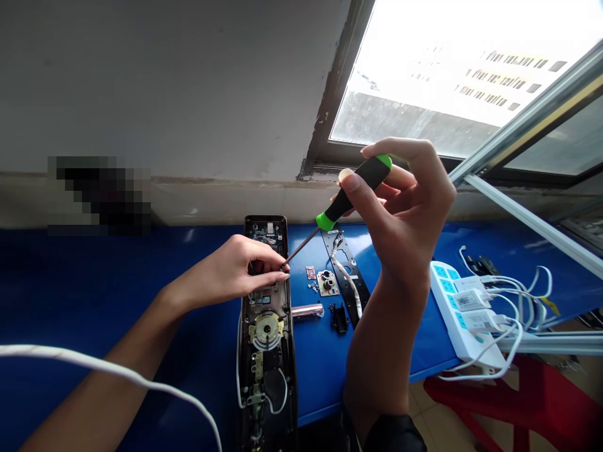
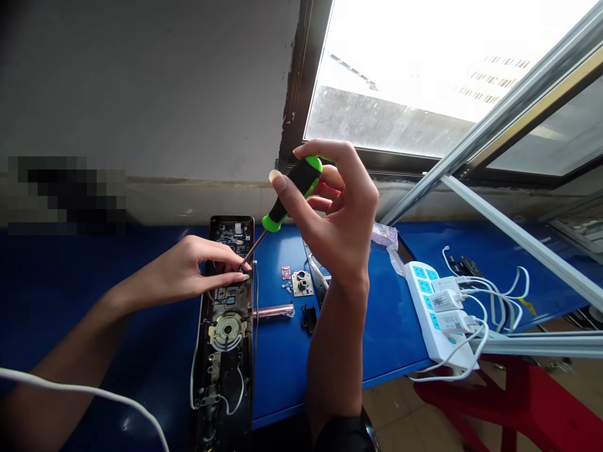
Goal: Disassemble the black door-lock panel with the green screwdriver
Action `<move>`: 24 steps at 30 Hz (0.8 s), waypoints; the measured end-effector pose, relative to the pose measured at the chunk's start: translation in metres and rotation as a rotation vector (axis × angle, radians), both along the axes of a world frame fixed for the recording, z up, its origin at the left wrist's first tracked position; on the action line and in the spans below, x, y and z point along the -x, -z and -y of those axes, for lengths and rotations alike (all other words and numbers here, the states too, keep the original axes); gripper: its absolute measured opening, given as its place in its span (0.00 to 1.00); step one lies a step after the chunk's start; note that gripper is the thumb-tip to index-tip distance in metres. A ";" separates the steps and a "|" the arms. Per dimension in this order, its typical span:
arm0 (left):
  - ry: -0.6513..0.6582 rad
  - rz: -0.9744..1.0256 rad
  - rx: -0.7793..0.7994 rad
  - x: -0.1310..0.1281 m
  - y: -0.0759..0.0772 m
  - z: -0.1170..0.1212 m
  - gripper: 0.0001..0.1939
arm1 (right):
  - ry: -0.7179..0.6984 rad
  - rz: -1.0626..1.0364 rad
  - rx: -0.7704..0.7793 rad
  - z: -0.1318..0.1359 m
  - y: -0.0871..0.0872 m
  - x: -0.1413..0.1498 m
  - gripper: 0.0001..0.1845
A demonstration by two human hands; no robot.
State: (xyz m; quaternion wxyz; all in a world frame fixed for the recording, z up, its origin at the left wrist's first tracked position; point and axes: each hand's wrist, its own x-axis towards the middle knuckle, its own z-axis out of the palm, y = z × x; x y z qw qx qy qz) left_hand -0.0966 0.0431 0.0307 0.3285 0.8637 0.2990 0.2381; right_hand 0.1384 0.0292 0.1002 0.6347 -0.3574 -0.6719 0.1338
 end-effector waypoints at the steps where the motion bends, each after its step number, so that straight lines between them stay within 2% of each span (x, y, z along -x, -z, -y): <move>1: -0.006 0.003 0.000 0.000 0.000 0.000 0.13 | -0.001 -0.011 -0.005 0.000 0.000 0.000 0.15; 7: -0.086 0.018 0.031 0.001 -0.002 0.000 0.17 | 0.069 0.053 -0.012 -0.002 0.001 -0.003 0.18; 10: -0.114 0.004 0.028 0.003 -0.004 0.000 0.17 | 0.113 0.078 -0.025 -0.001 0.002 -0.003 0.16; 16: -0.075 0.005 -0.024 0.005 -0.003 -0.004 0.15 | 0.120 0.086 -0.040 -0.001 0.003 -0.002 0.12; 21: -0.034 0.036 -0.069 0.007 0.000 -0.005 0.11 | 0.037 -0.008 -0.075 -0.003 0.004 -0.001 0.14; 24: -0.031 0.033 -0.076 0.008 0.001 -0.006 0.12 | 0.050 -0.009 -0.063 -0.002 0.003 -0.001 0.14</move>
